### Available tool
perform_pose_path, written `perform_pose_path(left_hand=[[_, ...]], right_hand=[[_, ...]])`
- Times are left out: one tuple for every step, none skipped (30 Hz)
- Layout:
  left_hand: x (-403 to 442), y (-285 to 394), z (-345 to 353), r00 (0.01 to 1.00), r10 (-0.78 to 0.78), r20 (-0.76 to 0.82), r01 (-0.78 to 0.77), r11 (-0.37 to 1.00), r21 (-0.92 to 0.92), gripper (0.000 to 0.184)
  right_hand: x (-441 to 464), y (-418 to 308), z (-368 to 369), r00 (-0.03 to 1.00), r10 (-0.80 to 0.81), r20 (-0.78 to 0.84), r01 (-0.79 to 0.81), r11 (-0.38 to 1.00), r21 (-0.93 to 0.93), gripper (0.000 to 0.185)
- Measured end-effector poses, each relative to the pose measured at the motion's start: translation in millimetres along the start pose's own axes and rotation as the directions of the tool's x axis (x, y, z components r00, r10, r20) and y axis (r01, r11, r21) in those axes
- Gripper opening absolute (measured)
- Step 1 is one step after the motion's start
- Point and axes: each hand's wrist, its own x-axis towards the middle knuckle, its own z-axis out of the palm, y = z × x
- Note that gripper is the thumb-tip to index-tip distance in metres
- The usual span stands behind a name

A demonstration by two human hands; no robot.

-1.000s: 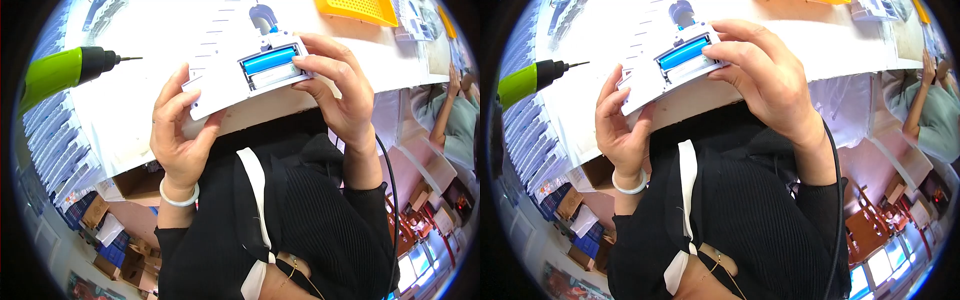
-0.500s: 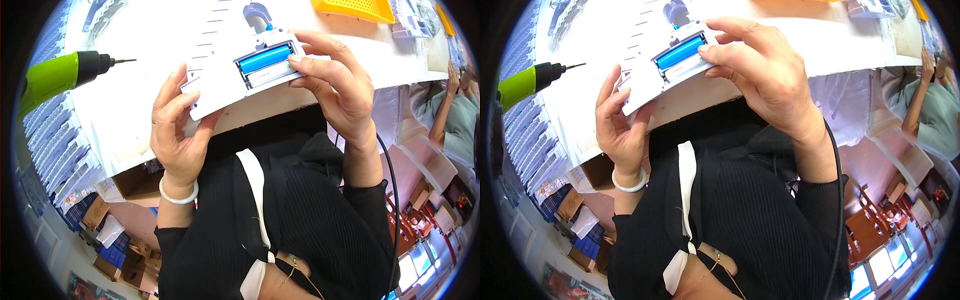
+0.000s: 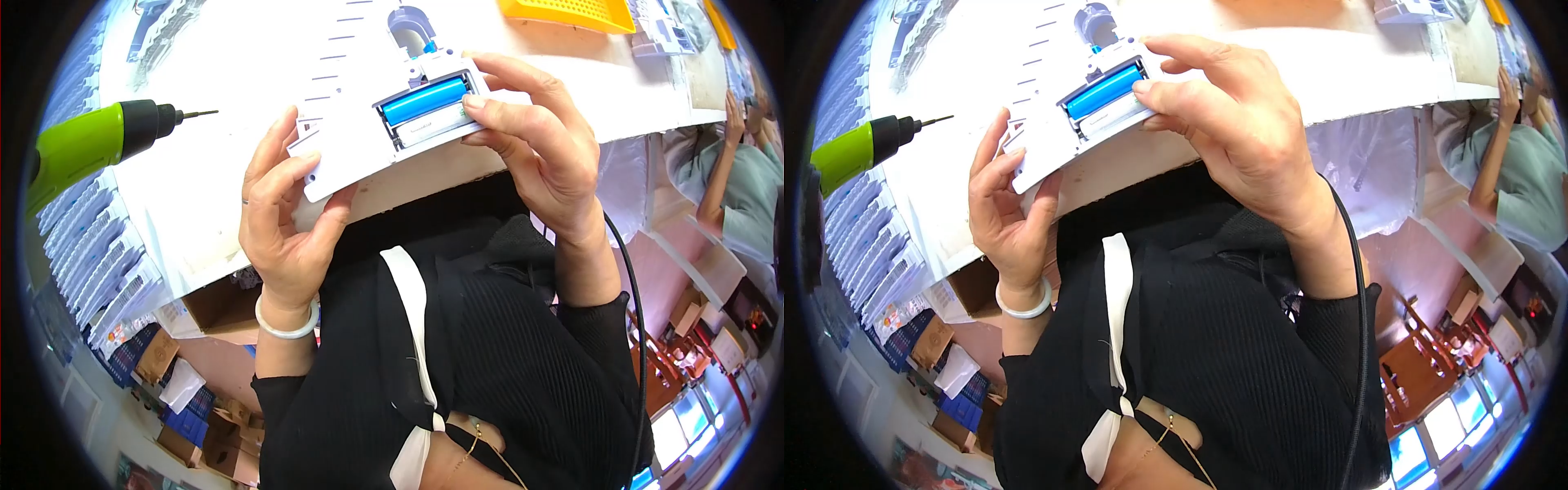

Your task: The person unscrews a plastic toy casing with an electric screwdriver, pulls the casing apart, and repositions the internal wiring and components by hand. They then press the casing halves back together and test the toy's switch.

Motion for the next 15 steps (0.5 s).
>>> perform_pose_path(left_hand=[[0, 0, 0, 1.000, 0.005, 0.008, -0.005, 1.000, 0.008, 0.049], [0, 1, 0, 1.000, 0.004, 0.010, -0.004, 1.000, 0.021, 0.049], [0, 1, 0, 1.000, 0.004, 0.014, -0.005, 0.999, 0.033, 0.049], [1, 1, 0, 1.000, 0.009, 0.016, -0.009, 0.999, 0.044, 0.049], [2, 1, 0, 1.000, 0.009, 0.019, -0.010, 0.998, 0.059, 0.049], [1, 2, 0, 1.000, 0.011, 0.022, -0.013, 0.997, 0.074, 0.048], [1, 3, 0, 1.000, 0.014, 0.026, -0.016, 0.996, 0.091, 0.048], [1, 3, -1, 1.000, 0.009, 0.028, -0.012, 0.995, 0.096, 0.048], [0, 2, -1, 1.000, 0.005, 0.028, -0.007, 0.995, 0.102, 0.048], [1, 2, -2, 1.000, 0.000, 0.025, -0.003, 0.994, 0.109, 0.048], [3, 4, -3, 0.999, -0.008, 0.038, 0.004, 0.996, 0.088, 0.046], [5, 7, -5, 0.999, -0.015, 0.050, 0.011, 0.998, 0.069, 0.044], [8, 9, -7, 0.998, -0.022, 0.061, 0.019, 0.999, 0.051, 0.042], [10, 12, -8, 0.995, -0.077, 0.058, 0.075, 0.997, 0.034, 0.039], [12, 15, -10, 0.990, -0.134, 0.054, 0.133, 0.991, 0.016, 0.037]], right_hand=[[-1, 0, 0, 1.000, -0.002, 0.001, 0.002, 1.000, -0.012, 0.034], [-1, 1, 1, 1.000, 0.005, -0.011, -0.005, 1.000, 0.016, 0.034], [-2, 2, 4, 1.000, 0.013, -0.025, -0.012, 0.999, 0.042, 0.034], [-2, 3, 6, 0.999, 0.018, -0.040, -0.016, 0.998, 0.066, 0.034], [-3, 3, 7, 0.999, 0.032, -0.042, -0.028, 0.995, 0.093, 0.034], [-4, 3, 8, 0.998, 0.045, -0.046, -0.039, 0.992, 0.120, 0.035], [-4, 3, 8, 0.997, 0.057, -0.050, -0.049, 0.988, 0.148, 0.035], [-4, 1, 9, 0.996, 0.066, -0.056, -0.057, 0.986, 0.156, 0.035], [-4, 0, 9, 0.995, 0.073, -0.062, -0.062, 0.984, 0.164, 0.035], [-4, -1, 9, 0.995, 0.077, -0.066, -0.065, 0.983, 0.174, 0.035], [-3, -1, 8, 0.996, 0.072, -0.060, -0.062, 0.986, 0.153, 0.036], [-3, -1, 7, 0.996, 0.064, -0.054, -0.056, 0.989, 0.135, 0.036], [-3, -1, 7, 0.997, 0.055, -0.048, -0.049, 0.992, 0.117, 0.036], [-2, 0, 8, 0.996, 0.050, -0.072, -0.042, 0.993, 0.107, 0.036], [0, 1, 10, 0.995, 0.045, -0.093, -0.036, 0.995, 0.097, 0.036]])
